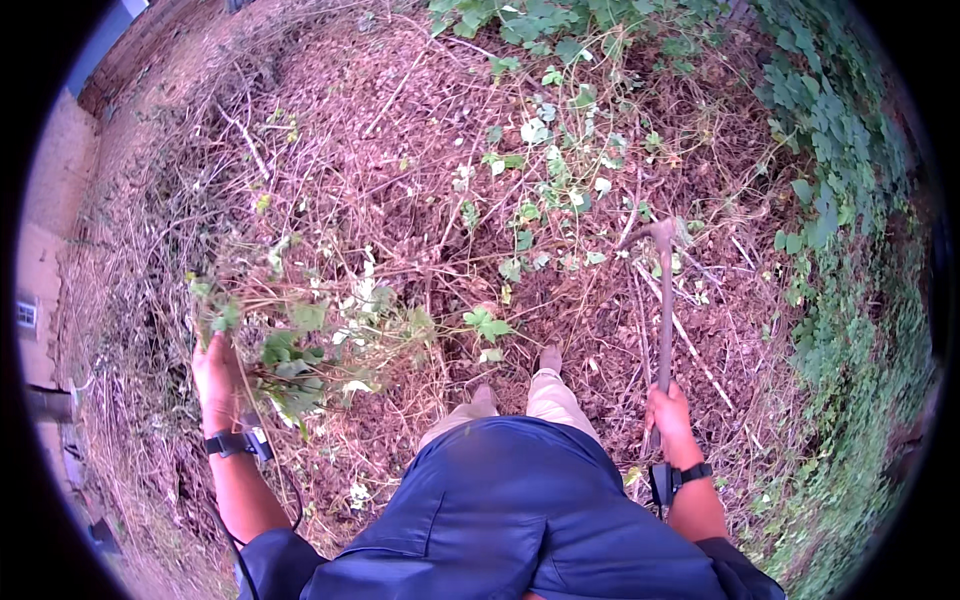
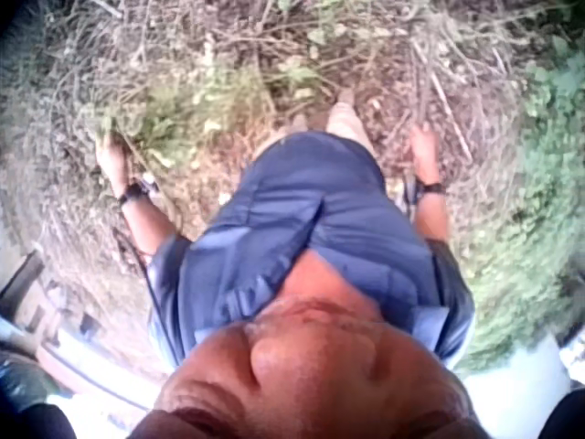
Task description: The person clears weeds and small plants from a dirt area using a hand tool. They pull up vegetation by hand and use the tool to loosen roots or chop through stems.
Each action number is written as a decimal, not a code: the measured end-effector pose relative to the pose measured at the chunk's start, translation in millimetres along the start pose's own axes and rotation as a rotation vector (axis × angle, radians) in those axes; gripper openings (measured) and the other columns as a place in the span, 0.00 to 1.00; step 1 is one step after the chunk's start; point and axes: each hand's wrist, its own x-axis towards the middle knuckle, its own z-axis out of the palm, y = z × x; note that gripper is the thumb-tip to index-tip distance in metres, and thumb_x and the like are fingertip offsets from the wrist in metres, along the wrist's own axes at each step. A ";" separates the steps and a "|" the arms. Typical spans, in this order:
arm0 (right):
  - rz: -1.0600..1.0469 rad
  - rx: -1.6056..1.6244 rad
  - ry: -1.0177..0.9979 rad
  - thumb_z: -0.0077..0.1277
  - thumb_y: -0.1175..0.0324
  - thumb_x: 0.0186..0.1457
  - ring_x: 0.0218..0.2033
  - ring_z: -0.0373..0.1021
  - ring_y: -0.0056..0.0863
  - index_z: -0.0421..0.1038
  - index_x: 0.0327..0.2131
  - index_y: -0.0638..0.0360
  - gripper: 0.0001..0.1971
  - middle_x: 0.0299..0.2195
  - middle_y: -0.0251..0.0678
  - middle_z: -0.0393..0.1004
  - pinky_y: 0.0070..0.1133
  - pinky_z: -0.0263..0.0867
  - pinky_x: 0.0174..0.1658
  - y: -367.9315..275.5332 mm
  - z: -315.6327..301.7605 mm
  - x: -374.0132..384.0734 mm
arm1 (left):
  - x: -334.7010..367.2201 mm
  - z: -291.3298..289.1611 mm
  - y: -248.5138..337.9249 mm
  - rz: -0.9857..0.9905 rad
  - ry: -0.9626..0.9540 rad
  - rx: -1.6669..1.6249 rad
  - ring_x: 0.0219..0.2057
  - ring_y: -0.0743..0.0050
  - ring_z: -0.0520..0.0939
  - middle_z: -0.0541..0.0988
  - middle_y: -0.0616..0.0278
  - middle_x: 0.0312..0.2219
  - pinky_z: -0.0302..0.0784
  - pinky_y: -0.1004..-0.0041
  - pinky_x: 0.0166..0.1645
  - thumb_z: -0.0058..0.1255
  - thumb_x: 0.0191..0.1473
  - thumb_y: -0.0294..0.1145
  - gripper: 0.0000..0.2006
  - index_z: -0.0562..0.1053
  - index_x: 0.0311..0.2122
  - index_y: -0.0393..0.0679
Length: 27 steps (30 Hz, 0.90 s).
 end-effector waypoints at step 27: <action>0.010 -0.611 -1.178 0.45 0.71 0.54 0.13 0.59 0.15 0.62 0.33 0.56 0.03 0.18 0.25 0.62 0.17 0.56 0.15 -35.2 224.6 98.4 | -389.2 -310.4 213.6 0.321 0.896 1.041 0.37 0.73 0.75 0.72 0.66 0.37 0.75 0.71 0.44 0.42 0.58 0.24 0.21 0.61 0.58 0.40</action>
